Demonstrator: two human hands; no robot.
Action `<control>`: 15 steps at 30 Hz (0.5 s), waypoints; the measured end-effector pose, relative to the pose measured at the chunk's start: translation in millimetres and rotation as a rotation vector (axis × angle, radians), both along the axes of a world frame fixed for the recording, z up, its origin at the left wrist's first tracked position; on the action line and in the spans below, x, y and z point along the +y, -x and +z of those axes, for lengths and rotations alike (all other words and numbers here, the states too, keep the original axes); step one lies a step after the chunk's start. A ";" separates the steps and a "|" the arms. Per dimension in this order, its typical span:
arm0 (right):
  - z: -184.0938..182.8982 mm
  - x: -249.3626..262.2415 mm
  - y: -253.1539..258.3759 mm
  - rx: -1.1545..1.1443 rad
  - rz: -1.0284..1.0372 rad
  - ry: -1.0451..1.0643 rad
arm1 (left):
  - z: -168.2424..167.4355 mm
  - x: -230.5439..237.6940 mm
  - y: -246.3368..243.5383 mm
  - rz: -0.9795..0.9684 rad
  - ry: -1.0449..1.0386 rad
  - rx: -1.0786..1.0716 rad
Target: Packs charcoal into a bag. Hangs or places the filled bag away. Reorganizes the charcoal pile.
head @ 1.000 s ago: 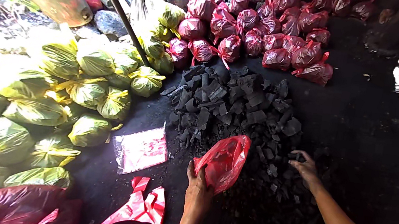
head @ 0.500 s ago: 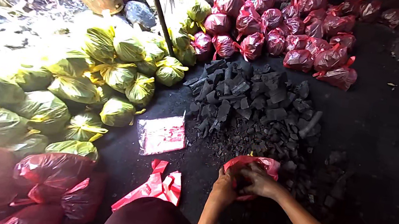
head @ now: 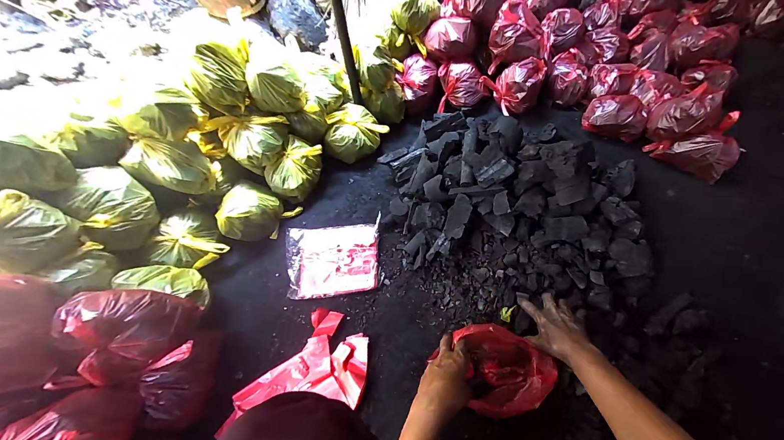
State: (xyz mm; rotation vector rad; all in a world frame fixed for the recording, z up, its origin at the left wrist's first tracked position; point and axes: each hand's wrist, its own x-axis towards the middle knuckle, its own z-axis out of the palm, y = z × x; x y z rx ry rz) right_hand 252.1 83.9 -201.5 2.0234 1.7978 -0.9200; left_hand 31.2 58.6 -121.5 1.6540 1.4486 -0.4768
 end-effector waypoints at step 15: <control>11.0 -47.7 2.6 1.498 -1.131 -0.454 | -5.1 -0.5 -5.3 0.100 -0.059 -0.236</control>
